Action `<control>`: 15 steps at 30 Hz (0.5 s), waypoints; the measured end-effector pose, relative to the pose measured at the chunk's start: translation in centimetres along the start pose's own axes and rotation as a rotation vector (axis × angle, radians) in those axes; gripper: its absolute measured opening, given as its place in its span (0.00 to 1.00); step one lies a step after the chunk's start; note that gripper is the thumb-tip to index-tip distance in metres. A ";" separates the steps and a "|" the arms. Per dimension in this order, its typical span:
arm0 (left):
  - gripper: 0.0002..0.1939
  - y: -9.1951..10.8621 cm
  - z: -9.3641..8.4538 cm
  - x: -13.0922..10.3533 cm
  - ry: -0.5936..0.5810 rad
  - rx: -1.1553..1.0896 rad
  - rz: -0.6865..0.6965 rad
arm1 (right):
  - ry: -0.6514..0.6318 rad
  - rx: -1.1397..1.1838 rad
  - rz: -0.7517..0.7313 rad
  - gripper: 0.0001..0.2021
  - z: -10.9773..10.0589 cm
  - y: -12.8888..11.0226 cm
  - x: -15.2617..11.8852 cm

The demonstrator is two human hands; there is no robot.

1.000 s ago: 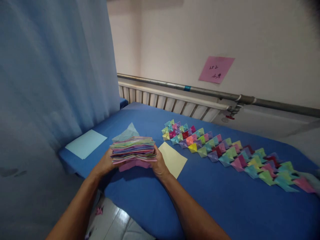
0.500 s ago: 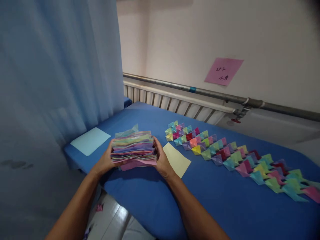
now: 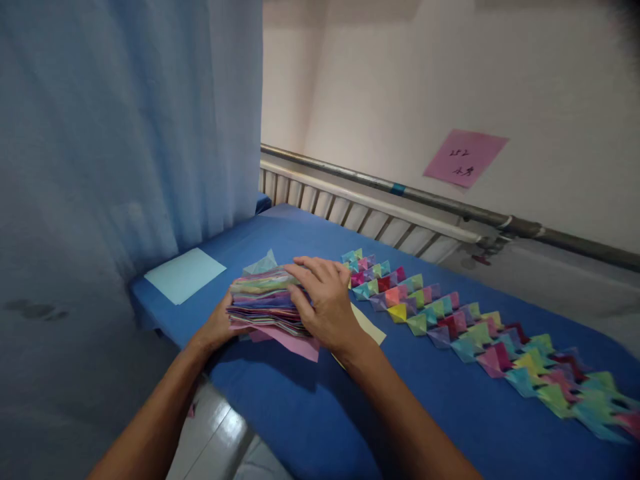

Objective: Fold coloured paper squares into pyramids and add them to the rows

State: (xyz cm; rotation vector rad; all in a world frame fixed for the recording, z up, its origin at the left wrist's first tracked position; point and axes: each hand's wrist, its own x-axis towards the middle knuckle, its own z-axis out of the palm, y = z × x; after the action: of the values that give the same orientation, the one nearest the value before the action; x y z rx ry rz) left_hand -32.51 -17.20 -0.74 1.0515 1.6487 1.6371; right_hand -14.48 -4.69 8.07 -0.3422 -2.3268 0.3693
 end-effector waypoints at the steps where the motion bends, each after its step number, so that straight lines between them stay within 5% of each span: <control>1: 0.56 -0.1 0.0 0.0 0.002 -0.001 0.006 | -0.052 -0.062 -0.021 0.13 0.0 0.1 0.3; 4: 0.58 -0.3 -0.1 -0.1 -0.002 -0.007 0.025 | -0.163 -0.195 -0.066 0.12 -0.4 0.2 0.3; 8: 0.57 -0.3 -0.2 0.0 -0.021 -0.018 0.036 | -0.118 -0.343 -0.028 0.15 -0.9 -1.4 -0.4; 15: 0.54 -0.6 -0.1 0.3 0.007 -0.043 0.044 | -0.274 -0.364 0.019 0.27 -0.4 -3.5 -0.7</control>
State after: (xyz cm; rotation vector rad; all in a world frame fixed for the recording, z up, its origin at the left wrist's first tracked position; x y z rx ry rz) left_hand -32.81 -16.97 -1.31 1.0688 1.5989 1.6988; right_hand -14.22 -8.08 9.14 -0.5163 -2.6622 -0.0047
